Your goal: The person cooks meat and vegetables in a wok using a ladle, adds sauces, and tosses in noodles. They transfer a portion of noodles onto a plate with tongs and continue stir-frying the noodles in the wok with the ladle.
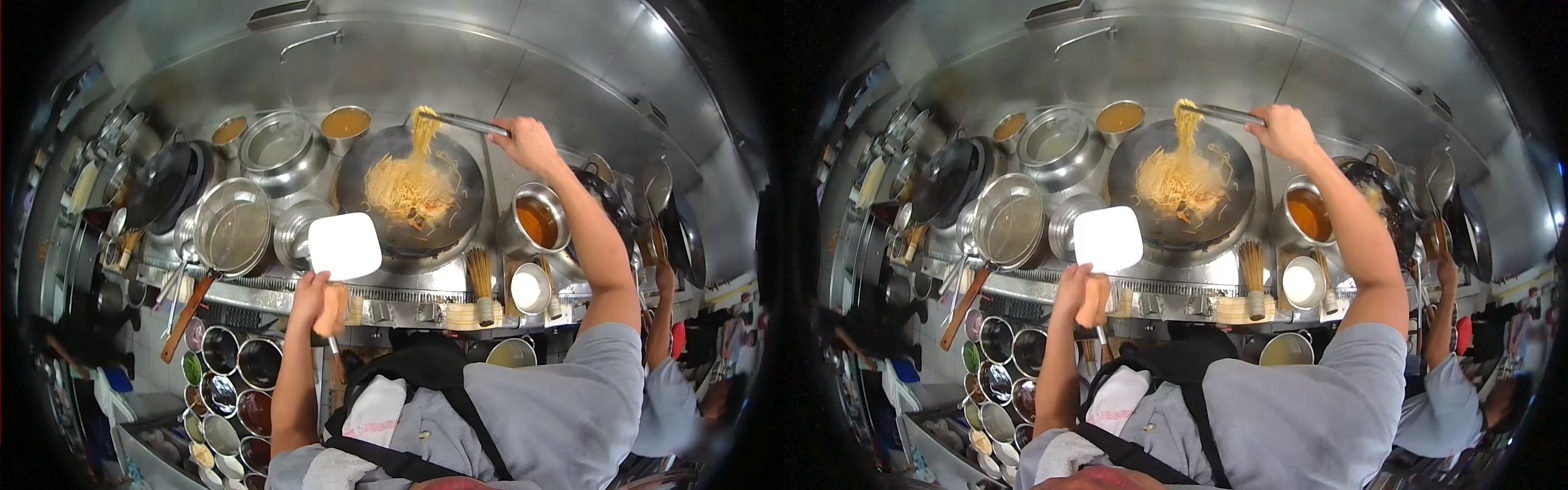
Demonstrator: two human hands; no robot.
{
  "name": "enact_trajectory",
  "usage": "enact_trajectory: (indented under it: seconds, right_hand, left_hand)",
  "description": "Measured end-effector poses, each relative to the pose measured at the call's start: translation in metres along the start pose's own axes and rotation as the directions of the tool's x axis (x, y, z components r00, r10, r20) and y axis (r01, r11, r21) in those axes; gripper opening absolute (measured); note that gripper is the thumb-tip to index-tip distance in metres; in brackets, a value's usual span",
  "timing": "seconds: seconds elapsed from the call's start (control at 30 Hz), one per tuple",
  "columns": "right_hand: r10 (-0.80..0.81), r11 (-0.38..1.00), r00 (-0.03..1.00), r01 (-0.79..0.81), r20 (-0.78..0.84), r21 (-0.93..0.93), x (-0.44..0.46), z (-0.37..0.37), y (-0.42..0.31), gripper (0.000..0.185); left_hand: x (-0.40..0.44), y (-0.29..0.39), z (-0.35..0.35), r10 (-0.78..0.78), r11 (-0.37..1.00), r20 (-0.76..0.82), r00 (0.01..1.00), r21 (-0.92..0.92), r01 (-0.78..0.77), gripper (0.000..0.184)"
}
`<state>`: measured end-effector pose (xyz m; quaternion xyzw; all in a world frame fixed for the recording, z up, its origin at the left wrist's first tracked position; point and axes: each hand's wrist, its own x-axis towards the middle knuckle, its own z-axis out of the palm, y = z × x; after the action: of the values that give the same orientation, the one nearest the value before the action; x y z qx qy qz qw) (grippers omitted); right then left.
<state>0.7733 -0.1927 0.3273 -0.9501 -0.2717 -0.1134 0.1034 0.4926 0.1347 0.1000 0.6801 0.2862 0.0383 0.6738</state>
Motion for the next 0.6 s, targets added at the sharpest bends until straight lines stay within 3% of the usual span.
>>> enact_trajectory:
  seconds: [0.03, 0.1, 0.3, 0.43, 0.5, 0.6]
  right_hand:
    - [0.012, 1.000, 1.000, -0.013, -0.016, -0.010, 0.001, -0.015, -0.003, 0.037]
    - [-0.042, 0.999, 0.991, 0.039, -0.124, -0.026, 0.004, -0.045, -0.009, 0.038]
    - [-0.063, 0.986, 0.960, 0.018, -0.272, -0.167, 0.004, -0.142, -0.050, 0.044]
    - [-0.097, 0.979, 0.923, 0.021, -0.372, -0.204, 0.007, -0.190, -0.065, 0.047]
    - [-0.116, 0.945, 0.898, -0.032, -0.425, -0.326, 0.007, -0.216, -0.075, 0.039]
    - [-0.100, 0.977, 0.881, -0.001, -0.463, -0.213, 0.009, -0.244, -0.083, 0.037]
  left_hand:
    - [0.024, -0.007, -0.002, 0.027, 1.000, 0.055, 0.998, 0.004, -0.027, 0.034]
    - [0.033, 0.024, 0.008, 0.076, 0.991, 0.010, 0.997, 0.109, -0.077, 0.036]
    - [0.099, 0.009, 0.015, 0.110, 0.971, 0.070, 0.991, 0.208, -0.122, 0.039]
    - [0.084, 0.025, 0.027, 0.102, 0.987, 0.080, 0.992, 0.118, -0.111, 0.036]
    - [0.099, 0.009, 0.030, 0.083, 0.990, 0.086, 0.993, 0.110, -0.093, 0.035]
    - [0.086, 0.015, 0.033, 0.073, 0.987, 0.078, 0.994, 0.135, -0.083, 0.034]
